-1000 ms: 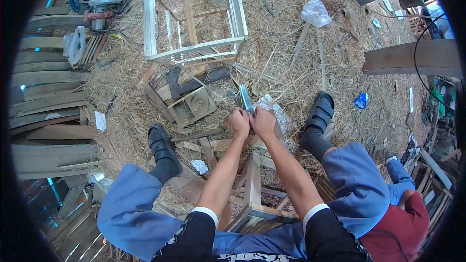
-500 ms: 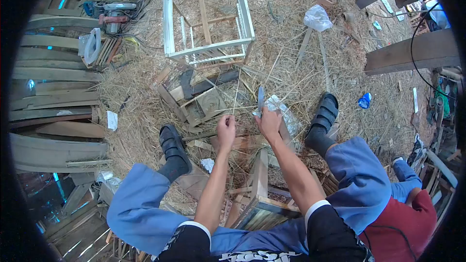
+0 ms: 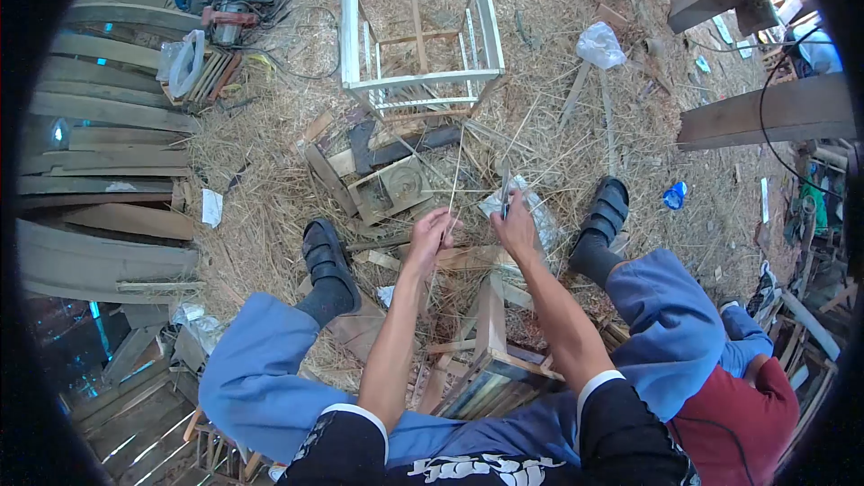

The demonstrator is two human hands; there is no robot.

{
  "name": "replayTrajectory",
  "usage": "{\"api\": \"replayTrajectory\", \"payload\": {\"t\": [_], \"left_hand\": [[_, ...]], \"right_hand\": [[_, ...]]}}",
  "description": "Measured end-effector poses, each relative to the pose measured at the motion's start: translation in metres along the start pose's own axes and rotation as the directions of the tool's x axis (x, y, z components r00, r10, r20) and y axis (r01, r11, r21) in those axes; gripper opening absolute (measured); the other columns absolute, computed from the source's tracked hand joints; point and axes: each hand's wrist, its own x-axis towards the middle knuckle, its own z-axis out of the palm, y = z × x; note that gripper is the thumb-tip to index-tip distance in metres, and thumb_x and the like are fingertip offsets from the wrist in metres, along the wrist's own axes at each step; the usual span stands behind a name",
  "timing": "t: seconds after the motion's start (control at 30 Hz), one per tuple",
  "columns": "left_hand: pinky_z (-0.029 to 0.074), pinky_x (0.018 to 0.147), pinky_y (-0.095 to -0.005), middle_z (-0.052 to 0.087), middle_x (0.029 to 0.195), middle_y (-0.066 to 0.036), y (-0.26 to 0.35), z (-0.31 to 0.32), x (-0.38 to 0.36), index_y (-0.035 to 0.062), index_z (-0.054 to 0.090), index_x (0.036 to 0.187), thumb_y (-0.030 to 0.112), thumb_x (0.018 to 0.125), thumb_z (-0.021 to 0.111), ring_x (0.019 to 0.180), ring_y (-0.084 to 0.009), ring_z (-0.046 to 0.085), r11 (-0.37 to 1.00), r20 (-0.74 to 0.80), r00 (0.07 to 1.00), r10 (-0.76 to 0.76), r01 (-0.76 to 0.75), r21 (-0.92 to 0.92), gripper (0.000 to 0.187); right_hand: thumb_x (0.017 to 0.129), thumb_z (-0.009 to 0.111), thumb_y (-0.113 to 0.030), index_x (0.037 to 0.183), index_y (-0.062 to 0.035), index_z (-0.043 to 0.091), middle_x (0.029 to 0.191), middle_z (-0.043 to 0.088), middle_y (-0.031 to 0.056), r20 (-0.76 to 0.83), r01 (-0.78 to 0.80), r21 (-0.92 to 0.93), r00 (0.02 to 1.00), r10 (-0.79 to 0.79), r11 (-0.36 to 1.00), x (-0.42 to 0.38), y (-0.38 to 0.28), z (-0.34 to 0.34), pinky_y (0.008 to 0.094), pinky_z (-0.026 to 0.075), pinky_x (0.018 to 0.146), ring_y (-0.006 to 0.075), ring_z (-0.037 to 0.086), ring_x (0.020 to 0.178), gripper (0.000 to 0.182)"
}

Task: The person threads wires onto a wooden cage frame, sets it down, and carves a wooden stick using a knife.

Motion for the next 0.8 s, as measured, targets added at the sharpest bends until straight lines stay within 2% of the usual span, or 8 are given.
{"api": "replayTrajectory", "payload": {"t": [0.1,0.2,0.23,0.33,0.5,0.63,0.73,0.8], "left_hand": [[0.053,0.063,-0.0265,0.07,0.108,-0.014,0.026,0.017,-0.026,0.0022,0.053,0.128,0.017,0.1,0.057,0.072,-0.0131,0.064,1.0,0.002,1.0,-0.022,0.022,-0.013,0.031],[0.057,0.082,-0.0328,0.07,0.117,-0.017,0.056,0.041,-0.054,0.001,0.053,0.126,0.017,0.1,0.057,0.095,-0.0217,0.071,0.999,0.07,0.996,0.052,-0.051,-0.016,0.031],[0.053,0.096,-0.037,0.069,0.121,-0.02,0.064,0.047,-0.06,-0.001,0.053,0.121,0.017,0.1,0.057,0.111,-0.0271,0.068,0.992,0.129,0.984,0.126,-0.127,0.002,0.028],[0.052,0.099,-0.0364,0.07,0.117,-0.02,0.097,0.075,-0.081,-0.0009,0.052,0.118,0.018,0.1,0.057,0.107,-0.027,0.069,0.986,0.137,0.982,0.129,-0.141,0.083,0.026],[0.057,0.088,-0.0374,0.072,0.105,-0.021,0.135,0.118,-0.146,-0.0018,0.05,0.116,0.013,0.099,0.06,0.1,-0.0273,0.072,0.981,0.108,0.986,0.13,-0.144,0.127,0.025],[0.058,0.084,-0.0337,0.073,0.102,-0.021,0.144,0.135,-0.191,0.0009,0.052,0.113,0.015,0.101,0.058,0.093,-0.0242,0.073,0.895,0.244,0.909,0.339,-0.391,0.215,0.019],[0.053,0.07,-0.0261,0.075,0.098,-0.019,0.174,0.136,-0.225,0.0002,0.052,0.11,0.012,0.101,0.057,0.088,-0.0154,0.072,0.921,0.277,0.919,0.281,-0.34,0.191,0.016],[0.056,0.074,-0.0283,0.074,0.093,-0.016,0.177,0.128,-0.233,-0.0014,0.054,0.109,0.011,0.102,0.055,0.085,-0.0161,0.071,0.826,0.33,0.887,0.324,-0.435,0.359,0.014]], "right_hand": [[0.082,0.064,-0.015,0.137,-0.0044,0.039,0.078,0.065,0.0208,0.018,0.048,0.164,0.998,-0.052,0.985,-0.001,-0.01,-0.03,0.0529,0.049,0.074,0.0434,0.066,0.077,0.061],[0.084,0.063,-0.014,0.138,-0.0053,0.038,0.077,0.062,0.0215,0.022,0.166,0.179,0.985,-0.172,0.97,-0.003,-0.026,-0.072,0.0529,0.048,0.072,0.0442,0.063,0.075,0.06],[0.085,0.063,-0.014,0.137,-0.0052,0.037,0.076,0.061,0.0213,0.008,0.222,0.16,0.974,-0.226,0.962,-0.001,-0.031,-0.087,0.0528,0.047,0.071,0.0443,0.063,0.075,0.059],[0.086,0.062,-0.014,0.137,-0.005,0.037,0.078,0.062,0.0233,0.021,0.311,0.099,0.949,-0.314,0.945,0.004,-0.054,-0.131,0.0523,0.048,0.073,0.0448,0.064,0.079,0.058],[0.087,0.062,-0.016,0.138,-0.0049,0.036,0.083,0.062,0.0231,0.098,0.404,0.124,0.904,-0.416,0.906,-0.042,-0.115,-0.238,0.0492,0.049,0.076,0.0429,0.064,0.082,0.058],[0.087,0.062,-0.013,0.141,-0.0054,0.034,0.079,0.059,0.0169,0.037,0.482,0.217,0.865,-0.501,0.849,-0.084,-0.129,-0.285,0.0451,0.048,0.073,0.0346,0.062,0.074,0.061],[0.088,0.06,-0.011,0.139,-0.0047,0.038,0.079,0.059,0.0139,-0.035,0.353,0.311,0.932,-0.36,0.882,-0.107,-0.135,-0.293,0.0429,0.048,0.071,0.0286,0.061,0.073,0.056],[0.088,0.06,-0.011,0.137,-0.0036,0.041,0.081,0.06,0.0139,-0.065,0.29,0.324,0.957,-0.284,0.901,-0.113,-0.145,-0.287,0.0423,0.049,0.071,0.0273,0.062,0.074,0.053]]}}
